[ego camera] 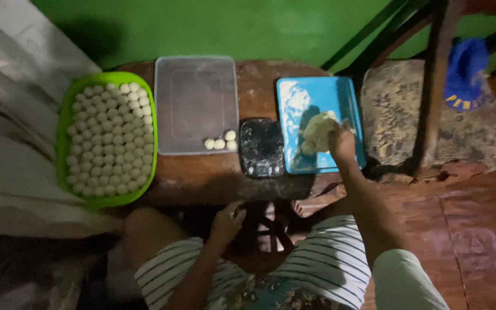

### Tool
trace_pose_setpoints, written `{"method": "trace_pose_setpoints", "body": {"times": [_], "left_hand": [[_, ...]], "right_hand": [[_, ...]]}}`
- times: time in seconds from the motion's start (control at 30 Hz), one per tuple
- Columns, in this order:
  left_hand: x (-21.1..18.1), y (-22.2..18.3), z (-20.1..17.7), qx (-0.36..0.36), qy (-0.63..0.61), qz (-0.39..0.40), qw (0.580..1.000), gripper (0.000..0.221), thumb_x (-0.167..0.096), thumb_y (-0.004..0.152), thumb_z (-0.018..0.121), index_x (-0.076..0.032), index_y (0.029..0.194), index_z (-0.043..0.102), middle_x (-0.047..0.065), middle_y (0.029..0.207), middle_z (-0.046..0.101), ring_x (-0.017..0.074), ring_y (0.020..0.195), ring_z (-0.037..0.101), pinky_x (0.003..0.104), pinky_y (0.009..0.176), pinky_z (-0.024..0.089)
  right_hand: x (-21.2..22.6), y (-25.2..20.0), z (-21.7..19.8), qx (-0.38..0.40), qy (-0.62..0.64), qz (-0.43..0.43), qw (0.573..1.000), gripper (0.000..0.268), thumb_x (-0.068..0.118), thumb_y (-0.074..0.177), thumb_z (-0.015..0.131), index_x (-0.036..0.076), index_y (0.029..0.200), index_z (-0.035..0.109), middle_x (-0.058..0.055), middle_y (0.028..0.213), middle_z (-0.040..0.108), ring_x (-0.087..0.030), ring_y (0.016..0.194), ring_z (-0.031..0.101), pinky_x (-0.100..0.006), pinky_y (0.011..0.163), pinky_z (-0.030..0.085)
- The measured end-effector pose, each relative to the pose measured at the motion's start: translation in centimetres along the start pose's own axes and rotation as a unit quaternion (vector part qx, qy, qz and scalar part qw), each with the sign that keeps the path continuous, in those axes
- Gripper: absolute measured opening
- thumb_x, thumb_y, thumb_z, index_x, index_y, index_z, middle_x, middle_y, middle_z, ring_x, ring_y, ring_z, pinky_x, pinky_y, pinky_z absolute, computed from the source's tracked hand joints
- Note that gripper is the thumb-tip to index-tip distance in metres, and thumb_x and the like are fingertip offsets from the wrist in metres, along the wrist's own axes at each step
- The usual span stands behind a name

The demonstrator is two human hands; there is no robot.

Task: The person takes pieces of dough from a container and rolls them into small balls by hand before placing them into another container.

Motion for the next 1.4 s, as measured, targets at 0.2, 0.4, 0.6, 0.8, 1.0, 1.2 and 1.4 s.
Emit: {"method": "trace_pose_setpoints", "body": {"times": [0.2, 0.4, 0.6, 0.8, 1.0, 1.2, 1.4], "left_hand": [[-1.7, 3.5, -1.1, -0.056, 0.109, 0.042, 0.992, 0.039, -0.029, 0.094, 0.069, -0.020, 0.132, 0.069, 0.018, 0.113, 0.076, 0.0393, 0.102, 0.073, 0.050, 0.090, 0.059], [-2.7, 2.8, -0.5, -0.028, 0.155, 0.017, 0.987, 0.038, -0.037, 0.097, 0.062, -0.021, 0.129, 0.070, 0.018, 0.111, 0.076, 0.0389, 0.105, 0.072, 0.053, 0.093, 0.058], [-0.1, 2.0, 1.1, -0.008, 0.128, 0.018, 0.992, 0.039, -0.030, 0.097, 0.065, -0.022, 0.134, 0.067, 0.017, 0.112, 0.076, 0.0356, 0.105, 0.072, 0.049, 0.088, 0.059], [0.7, 2.1, 0.5, -0.017, 0.105, 0.014, 0.994, 0.039, -0.037, 0.099, 0.064, -0.022, 0.135, 0.067, 0.015, 0.111, 0.077, 0.0334, 0.101, 0.074, 0.046, 0.086, 0.061], [0.5, 2.7, 0.8, 0.007, 0.141, 0.011, 0.990, 0.041, -0.034, 0.101, 0.062, -0.018, 0.138, 0.064, 0.017, 0.109, 0.075, 0.0321, 0.099, 0.073, 0.044, 0.083, 0.062], [-1.2, 1.9, 0.3, 0.007, 0.156, -0.011, 0.988, 0.044, -0.035, 0.096, 0.061, -0.020, 0.137, 0.065, 0.007, 0.124, 0.075, 0.0235, 0.111, 0.073, 0.036, 0.093, 0.054], [0.1, 2.5, -1.6, -0.049, 0.164, 0.019, 0.985, 0.039, -0.033, 0.091, 0.070, -0.023, 0.128, 0.071, 0.001, 0.123, 0.077, 0.0204, 0.109, 0.073, 0.032, 0.093, 0.056]], "right_hand": [[7.2, -3.7, -7.2, 0.016, -0.049, -0.012, 0.999, 0.107, 0.010, 0.083, 0.076, 0.012, 0.170, 0.014, -0.020, 0.171, 0.017, -0.031, 0.157, 0.025, -0.055, 0.123, 0.027], [10.7, -4.7, -7.9, -0.073, -0.121, -0.102, 0.985, 0.076, 0.040, 0.095, 0.064, 0.000, 0.156, 0.046, -0.027, 0.163, 0.038, -0.045, 0.150, 0.035, -0.067, 0.117, 0.027], [3.7, -0.9, 2.8, 0.207, -0.237, -0.083, 0.946, 0.094, 0.069, 0.089, 0.048, 0.010, 0.161, 0.037, -0.017, 0.170, 0.028, -0.038, 0.159, 0.018, -0.059, 0.122, 0.023], [13.8, 5.6, -10.3, 0.121, -0.233, -0.001, 0.965, 0.022, 0.013, 0.091, 0.062, 0.006, 0.085, 0.082, -0.017, 0.080, 0.078, -0.036, 0.082, 0.079, -0.047, 0.063, 0.062], [12.4, 10.4, 1.0, 0.062, -0.051, -0.033, 0.996, 0.065, 0.033, 0.099, 0.069, 0.015, 0.156, 0.045, -0.025, 0.154, 0.043, -0.047, 0.139, 0.047, -0.060, 0.096, 0.056], [14.8, 12.4, 6.0, 0.162, 0.093, 0.086, 0.979, 0.091, 0.071, 0.100, 0.017, 0.009, 0.166, 0.005, -0.011, 0.172, -0.009, -0.030, 0.159, -0.009, -0.059, 0.126, 0.001], [14.2, 10.4, 10.2, 0.046, -0.006, -0.026, 0.999, 0.070, 0.052, 0.109, 0.018, 0.010, 0.165, 0.026, -0.015, 0.172, 0.016, -0.036, 0.158, 0.011, -0.058, 0.124, 0.009]]}}
Point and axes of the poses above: each hand's wrist, its own y-axis towards the middle knuckle, its own z-axis out of the palm, x = y × z, the point moved 9 cm from there along y, towards the middle knuckle
